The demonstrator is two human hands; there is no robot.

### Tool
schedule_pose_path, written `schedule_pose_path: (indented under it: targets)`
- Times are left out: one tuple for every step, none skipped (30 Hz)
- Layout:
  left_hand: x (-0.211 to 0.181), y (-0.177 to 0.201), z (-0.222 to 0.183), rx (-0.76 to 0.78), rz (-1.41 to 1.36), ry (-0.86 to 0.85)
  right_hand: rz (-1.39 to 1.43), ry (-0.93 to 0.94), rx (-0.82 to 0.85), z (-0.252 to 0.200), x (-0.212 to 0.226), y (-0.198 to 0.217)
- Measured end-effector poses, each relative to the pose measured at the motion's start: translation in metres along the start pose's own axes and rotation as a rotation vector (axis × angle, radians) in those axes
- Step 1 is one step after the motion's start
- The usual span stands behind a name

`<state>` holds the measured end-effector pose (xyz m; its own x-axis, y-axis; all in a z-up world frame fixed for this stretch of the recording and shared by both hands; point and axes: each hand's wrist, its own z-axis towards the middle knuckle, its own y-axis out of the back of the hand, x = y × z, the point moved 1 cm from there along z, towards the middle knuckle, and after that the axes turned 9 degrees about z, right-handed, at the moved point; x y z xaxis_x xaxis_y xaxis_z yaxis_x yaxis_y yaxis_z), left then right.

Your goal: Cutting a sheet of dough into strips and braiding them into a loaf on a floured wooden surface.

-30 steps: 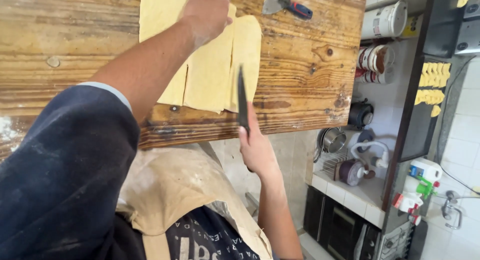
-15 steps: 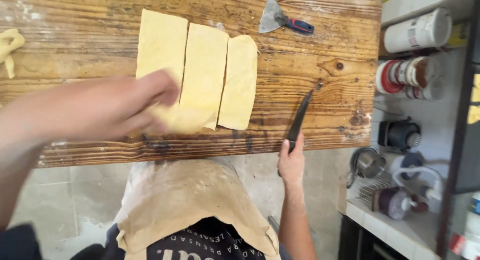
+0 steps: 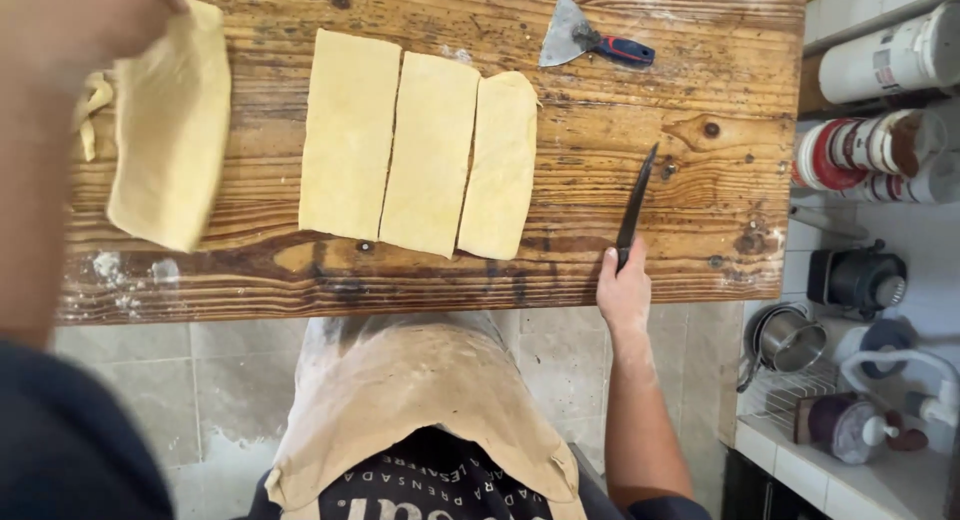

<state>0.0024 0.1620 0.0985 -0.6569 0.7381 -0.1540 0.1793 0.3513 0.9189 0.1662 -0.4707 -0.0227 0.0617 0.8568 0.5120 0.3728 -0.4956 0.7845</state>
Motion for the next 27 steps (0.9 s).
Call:
schedule_pose_path:
  targets:
    - [-0.011, -0.028, 0.013, 0.000, -0.005, -0.008, -0.003, -0.003, -0.008, -0.005, 0.005, 0.001]
    - [-0.023, -0.055, 0.028, 0.041, -0.391, -0.062, 0.005, -0.005, 0.006, -0.008, 0.011, 0.002]
    - [-0.035, -0.083, 0.042, 0.085, -0.777, -0.117, 0.013, -0.007, 0.021, -0.012, 0.018, 0.002]
    - [-0.087, -0.077, 0.023, 0.092, -0.786, -0.121, 0.003, -0.012, 0.016, -0.010, 0.018, 0.004]
    - [-0.139, -0.067, 0.001, 0.143, -0.684, -0.096, 0.010, 0.046, 0.026, -0.009, 0.018, 0.006]
    - [-0.189, -0.051, -0.025, 0.189, -0.584, -0.070, 0.016, 0.108, 0.037, -0.006, 0.020, 0.008]
    - [-0.213, -0.065, -0.025, 0.192, -0.595, -0.073, 0.004, 0.107, 0.033, -0.002, 0.028, 0.014]
    - [-0.239, -0.078, -0.025, 0.157, -0.345, -0.271, -0.025, 0.151, 0.068, 0.003, 0.036, 0.021]
    - [-0.267, -0.091, -0.026, 0.118, -0.092, -0.463, -0.055, 0.194, 0.105, 0.008, 0.044, 0.028]
    - [-0.280, -0.118, -0.012, 0.118, -0.107, -0.460, -0.070, 0.197, 0.106, 0.016, 0.049, 0.033]
    - [-0.294, -0.145, 0.002, 0.005, 0.015, -0.469, -0.106, 0.189, 0.117, 0.024, 0.055, 0.038]
    - [-0.311, -0.171, 0.017, -0.110, 0.140, -0.475, -0.141, 0.182, 0.127, 0.033, 0.060, 0.044]
    - [-0.319, -0.176, 0.023, -0.111, 0.126, -0.471, -0.155, 0.186, 0.127, 0.039, 0.068, 0.050]
    - [-0.326, -0.182, 0.028, -0.142, 0.030, -0.528, -0.171, 0.202, 0.164, 0.045, 0.075, 0.055]
    - [-0.334, -0.188, 0.032, -0.173, -0.067, -0.584, -0.187, 0.217, 0.202, 0.050, 0.081, 0.059]
    - [-0.335, -0.180, 0.026, -0.168, -0.079, -0.572, -0.201, 0.219, 0.212, 0.055, 0.085, 0.063]
    - [-0.337, -0.171, 0.021, -0.115, -0.184, -0.600, -0.213, 0.246, 0.252, 0.059, 0.090, 0.066]
    - [-0.336, -0.162, 0.016, -0.066, -0.289, -0.621, -0.224, 0.278, 0.295, 0.065, 0.096, 0.068]
    - [-0.333, -0.172, 0.000, -0.065, -0.301, -0.605, -0.238, 0.285, 0.308, 0.061, 0.111, 0.072]
    - [-0.328, -0.178, -0.013, -0.289, -0.150, -0.569, -0.292, 0.309, 0.329, 0.058, 0.127, 0.074]
    - [-0.324, -0.184, -0.027, -0.507, 0.007, -0.524, -0.345, 0.333, 0.350, 0.055, 0.144, 0.076]
    - [-0.323, -0.194, -0.045, -0.506, 0.007, -0.507, -0.352, 0.344, 0.362, 0.072, 0.138, 0.073]
    - [-0.323, -0.204, -0.063, -0.602, 0.033, -0.505, -0.500, 0.513, 0.384, 0.088, 0.132, 0.069]
    - [-0.322, -0.213, -0.083, -0.695, 0.065, -0.508, -0.641, 0.679, 0.403, 0.102, 0.126, 0.064]
    - [-0.321, -0.222, -0.086, -0.692, 0.069, -0.497, -0.641, 0.688, 0.412, 0.112, 0.131, 0.062]
    - [-0.321, -0.232, -0.090, -0.666, 0.074, -0.479, -0.715, 0.792, 0.389, 0.121, 0.137, 0.060]
    - [-0.320, -0.241, -0.093, -0.641, 0.079, -0.462, -0.788, 0.896, 0.363, 0.130, 0.143, 0.058]
